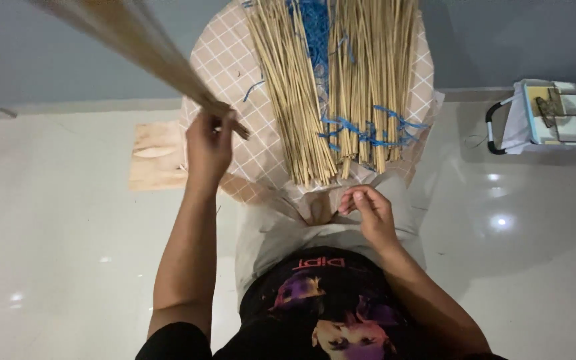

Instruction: Bundling thin bamboo sticks together and securing them with blue plastic ties.

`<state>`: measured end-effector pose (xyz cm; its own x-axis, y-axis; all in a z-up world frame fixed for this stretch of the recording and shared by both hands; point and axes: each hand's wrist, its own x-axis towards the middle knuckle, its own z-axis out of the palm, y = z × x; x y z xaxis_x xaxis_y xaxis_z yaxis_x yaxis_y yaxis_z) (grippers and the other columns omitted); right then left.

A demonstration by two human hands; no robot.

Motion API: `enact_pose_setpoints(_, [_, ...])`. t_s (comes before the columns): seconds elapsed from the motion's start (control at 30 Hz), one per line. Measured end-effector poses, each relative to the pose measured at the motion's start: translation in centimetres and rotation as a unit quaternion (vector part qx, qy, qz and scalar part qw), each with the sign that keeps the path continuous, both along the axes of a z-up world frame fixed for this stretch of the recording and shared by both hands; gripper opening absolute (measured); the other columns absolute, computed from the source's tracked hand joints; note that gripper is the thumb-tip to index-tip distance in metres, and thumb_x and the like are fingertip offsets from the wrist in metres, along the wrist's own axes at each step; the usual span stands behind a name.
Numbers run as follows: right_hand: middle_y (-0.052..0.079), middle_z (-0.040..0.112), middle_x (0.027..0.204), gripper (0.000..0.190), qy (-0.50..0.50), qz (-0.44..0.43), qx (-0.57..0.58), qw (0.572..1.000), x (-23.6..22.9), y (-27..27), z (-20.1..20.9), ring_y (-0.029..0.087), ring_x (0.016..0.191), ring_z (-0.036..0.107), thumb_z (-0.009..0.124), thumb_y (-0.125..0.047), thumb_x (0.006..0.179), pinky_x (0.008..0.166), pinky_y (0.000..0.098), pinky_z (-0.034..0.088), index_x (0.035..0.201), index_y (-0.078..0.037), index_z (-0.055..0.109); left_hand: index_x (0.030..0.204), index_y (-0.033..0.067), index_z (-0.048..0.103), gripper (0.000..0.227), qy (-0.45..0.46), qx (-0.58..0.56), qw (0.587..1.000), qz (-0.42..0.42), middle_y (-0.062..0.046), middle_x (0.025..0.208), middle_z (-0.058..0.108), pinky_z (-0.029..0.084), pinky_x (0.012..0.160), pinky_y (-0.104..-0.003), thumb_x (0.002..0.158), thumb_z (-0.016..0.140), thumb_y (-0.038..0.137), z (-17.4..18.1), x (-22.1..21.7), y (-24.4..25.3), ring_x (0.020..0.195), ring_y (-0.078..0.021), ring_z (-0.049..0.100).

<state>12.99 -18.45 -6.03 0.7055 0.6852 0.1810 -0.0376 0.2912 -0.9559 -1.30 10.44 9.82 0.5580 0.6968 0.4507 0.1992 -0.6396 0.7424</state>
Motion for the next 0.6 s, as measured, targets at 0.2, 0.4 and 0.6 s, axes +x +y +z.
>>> enact_pose_setpoints(0.2, [0.016,0.07,0.085,0.031,0.009,0.003,-0.002,1.0,0.1,-0.1,-0.6,0.023,0.073,0.072,0.055,-0.022,0.106,0.068,0.0359,0.06,0.104,0.006,0.067,0.111,-0.0004,0.06,0.012,-0.037,-0.075,0.996,0.044,-0.023,0.101,0.074,0.063,0.077,-0.049,0.102,0.065,0.005,-6.4,1.2,1.1,0.092,-0.0406,0.074])
enact_pose_setpoints(0.4, [0.021,0.07,0.1,0.027,-0.25,-0.075,-0.085,0.962,-0.6,0.2,6.2,0.037,0.091,0.071,0.058,-0.018,0.103,0.076,0.0455,0.057,0.117,0.003,0.069,0.105,0.0004,0.066,0.017,0.057,-0.067,0.996,0.024,-0.022,0.092,0.074,0.059,0.063,-0.051,0.097,0.072,0.014,-5.2,1.1,-1.6,0.088,-0.0401,0.074])
enact_pose_setpoints(0.6, [0.035,0.062,0.128,0.059,-0.349,0.02,-0.108,0.931,-4.0,1.6,9.0,0.052,0.113,0.063,0.061,-0.005,0.1,0.089,0.0607,0.055,0.151,0.01,0.036,0.101,0.008,0.081,0.026,-0.022,-0.202,0.958,-0.202,-0.014,0.084,0.068,0.057,0.072,-0.039,0.08,0.088,0.022,-5.1,2.7,-11.8,0.075,-0.027,0.067])
